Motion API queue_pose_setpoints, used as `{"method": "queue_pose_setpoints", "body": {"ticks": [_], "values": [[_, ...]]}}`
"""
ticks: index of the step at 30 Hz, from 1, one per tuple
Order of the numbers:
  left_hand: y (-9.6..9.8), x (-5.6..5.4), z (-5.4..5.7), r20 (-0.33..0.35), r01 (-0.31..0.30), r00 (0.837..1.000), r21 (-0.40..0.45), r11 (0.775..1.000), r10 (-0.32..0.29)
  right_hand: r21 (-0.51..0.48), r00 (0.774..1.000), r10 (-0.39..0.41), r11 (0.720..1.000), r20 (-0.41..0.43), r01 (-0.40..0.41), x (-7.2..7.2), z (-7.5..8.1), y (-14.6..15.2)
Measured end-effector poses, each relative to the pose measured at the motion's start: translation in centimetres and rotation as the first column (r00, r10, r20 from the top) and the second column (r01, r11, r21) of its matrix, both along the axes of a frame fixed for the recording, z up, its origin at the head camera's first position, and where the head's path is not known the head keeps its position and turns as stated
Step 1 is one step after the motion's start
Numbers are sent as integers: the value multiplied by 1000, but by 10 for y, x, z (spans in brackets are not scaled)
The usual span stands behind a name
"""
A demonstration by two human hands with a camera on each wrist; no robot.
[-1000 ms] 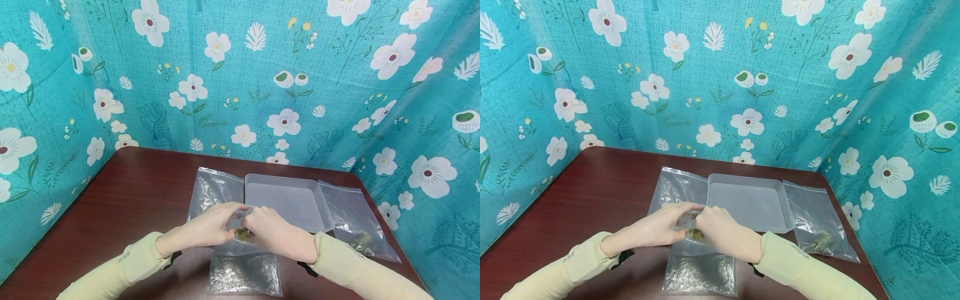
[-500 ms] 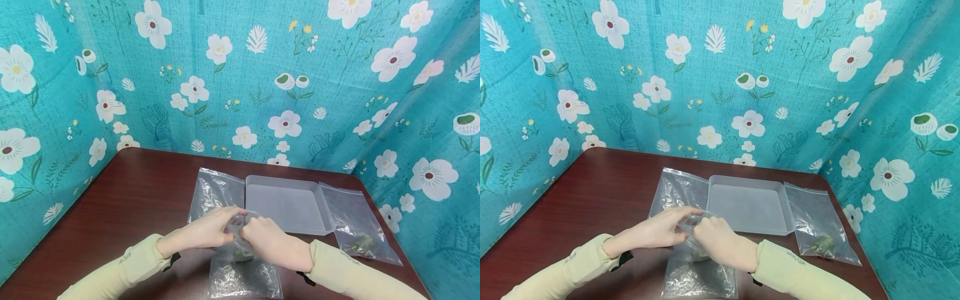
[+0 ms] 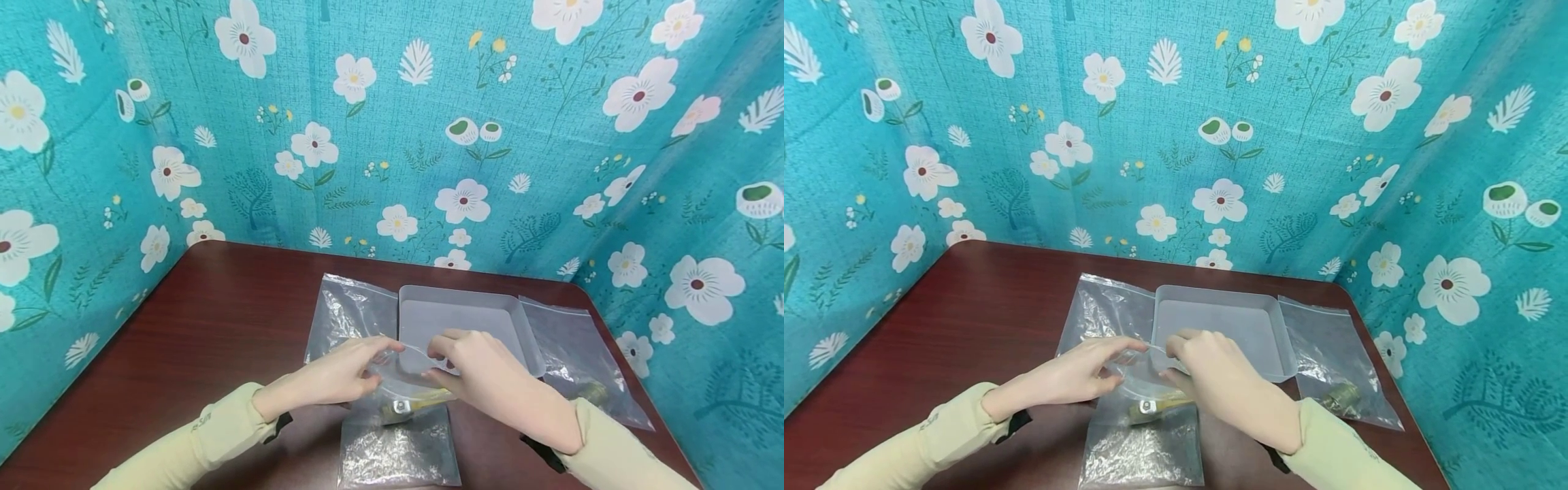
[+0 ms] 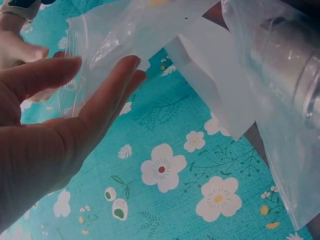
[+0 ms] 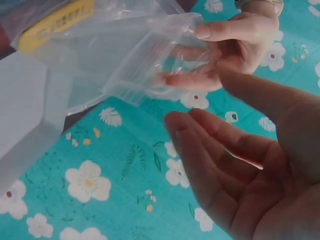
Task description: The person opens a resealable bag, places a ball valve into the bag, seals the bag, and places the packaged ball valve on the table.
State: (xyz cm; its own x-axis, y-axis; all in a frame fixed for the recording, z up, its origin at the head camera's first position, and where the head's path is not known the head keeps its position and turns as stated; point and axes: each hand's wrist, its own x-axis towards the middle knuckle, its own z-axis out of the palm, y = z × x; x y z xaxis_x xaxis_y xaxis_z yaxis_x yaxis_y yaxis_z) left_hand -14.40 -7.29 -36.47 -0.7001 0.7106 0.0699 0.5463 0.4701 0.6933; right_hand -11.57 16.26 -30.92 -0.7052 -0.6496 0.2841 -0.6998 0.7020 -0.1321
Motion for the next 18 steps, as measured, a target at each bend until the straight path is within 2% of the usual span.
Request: {"method": "queue_pose_setpoints", "body": {"ticks": [3,7,9,14,18], "values": [[-1,0,-2,-36,17,999,3,1000,-17,34,998,-57,998,25,56,4,0,11],[-5,-1,-4,-84,52,995,-4,999,-52,149,984,-141,981,109,124,5,-8,21],[-6,-1,-5,-79,66,995,10,998,-65,174,980,-156,976,123,133,4,-14,25],[-7,-3,-7,-44,65,997,43,997,-63,116,986,-153,983,68,145,2,-23,32],[-7,-4,-7,-109,69,992,31,997,-65,97,986,-165,982,29,162,0,-25,35]]}}
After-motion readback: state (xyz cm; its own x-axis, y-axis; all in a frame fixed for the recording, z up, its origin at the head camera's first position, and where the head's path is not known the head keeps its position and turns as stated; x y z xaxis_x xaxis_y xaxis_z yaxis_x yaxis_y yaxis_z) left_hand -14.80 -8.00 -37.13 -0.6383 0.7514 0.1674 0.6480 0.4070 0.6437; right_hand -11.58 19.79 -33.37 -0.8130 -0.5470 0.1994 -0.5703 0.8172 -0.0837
